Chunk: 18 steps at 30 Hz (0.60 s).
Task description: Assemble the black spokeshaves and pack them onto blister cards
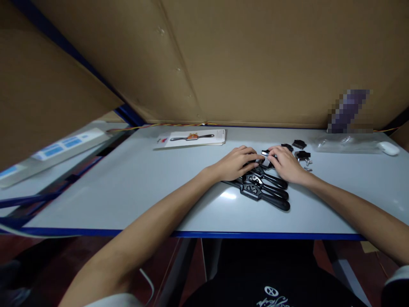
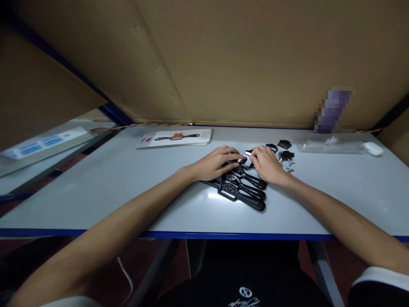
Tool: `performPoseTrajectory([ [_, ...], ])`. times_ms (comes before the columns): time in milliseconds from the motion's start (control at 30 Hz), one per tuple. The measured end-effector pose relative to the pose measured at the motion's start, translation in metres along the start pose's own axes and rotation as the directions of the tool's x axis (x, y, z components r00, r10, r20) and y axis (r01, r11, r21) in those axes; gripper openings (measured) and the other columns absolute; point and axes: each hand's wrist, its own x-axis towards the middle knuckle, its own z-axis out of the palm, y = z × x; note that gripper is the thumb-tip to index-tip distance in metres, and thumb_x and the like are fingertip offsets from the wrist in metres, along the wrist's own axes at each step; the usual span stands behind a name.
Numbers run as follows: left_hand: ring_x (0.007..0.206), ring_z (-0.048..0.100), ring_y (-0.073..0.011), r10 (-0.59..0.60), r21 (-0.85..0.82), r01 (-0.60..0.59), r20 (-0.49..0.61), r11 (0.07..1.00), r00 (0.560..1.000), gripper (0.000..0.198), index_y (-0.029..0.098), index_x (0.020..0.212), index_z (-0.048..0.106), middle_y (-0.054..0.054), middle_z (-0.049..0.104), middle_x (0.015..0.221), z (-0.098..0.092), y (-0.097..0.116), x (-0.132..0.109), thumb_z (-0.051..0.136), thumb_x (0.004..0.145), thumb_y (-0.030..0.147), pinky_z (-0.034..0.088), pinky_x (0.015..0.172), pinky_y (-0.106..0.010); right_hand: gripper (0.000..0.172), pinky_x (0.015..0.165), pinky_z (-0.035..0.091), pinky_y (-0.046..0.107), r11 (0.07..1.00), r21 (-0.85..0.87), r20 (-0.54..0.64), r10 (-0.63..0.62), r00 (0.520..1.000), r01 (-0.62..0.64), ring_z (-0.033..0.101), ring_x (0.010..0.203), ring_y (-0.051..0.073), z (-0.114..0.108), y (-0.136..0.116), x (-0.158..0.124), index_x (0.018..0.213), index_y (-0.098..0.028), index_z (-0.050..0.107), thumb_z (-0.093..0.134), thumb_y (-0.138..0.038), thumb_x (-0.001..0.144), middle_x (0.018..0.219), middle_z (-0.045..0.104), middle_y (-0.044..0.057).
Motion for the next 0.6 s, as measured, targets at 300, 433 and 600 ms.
performPoseTrajectory([
  [300, 0.115, 0.064, -0.0257, 0.032, -0.043, -0.032, 0.002, 0.999, 0.999, 0.042, 0.023, 0.141, 0.064, -0.010, 0.072, 0.132, 0.000, -0.001, 0.001, 0.040, 0.109, 0.035, 0.044, 0.106, -0.045, 0.025, 0.108, 0.043, 0.053, 1.000, -0.009, -0.038, 0.016, 0.999, -0.016, 0.059, 0.119, 0.033, 0.001, 0.001, 0.000, 0.096, -0.023, 0.065, 0.044, -0.033, 0.103, 0.125, 0.068, 0.014],
  [433, 0.117, 0.062, -0.0250, 0.025, -0.061, -0.025, -0.008, 0.998, 1.000, 0.044, 0.024, 0.141, 0.065, -0.008, 0.072, 0.134, 0.002, -0.006, 0.000, 0.037, 0.108, 0.030, 0.044, 0.107, -0.045, 0.027, 0.104, 0.045, 0.054, 0.999, -0.031, -0.049, 0.021, 0.999, -0.023, 0.061, 0.116, 0.034, 0.002, 0.001, -0.001, 0.099, -0.023, 0.067, 0.042, -0.032, 0.103, 0.126, 0.069, 0.015],
  [600, 0.113, 0.065, -0.0237, -0.023, -0.164, 0.017, -0.035, 0.986, 0.999, 0.044, 0.025, 0.142, 0.065, -0.008, 0.076, 0.124, 0.004, -0.012, 0.001, 0.041, 0.107, 0.034, 0.045, 0.107, -0.044, 0.034, 0.103, 0.045, 0.052, 0.999, -0.032, -0.057, -0.003, 0.998, 0.001, 0.061, 0.117, 0.033, 0.002, 0.000, -0.002, 0.113, -0.022, 0.069, 0.037, -0.027, 0.103, 0.126, 0.070, 0.014],
])
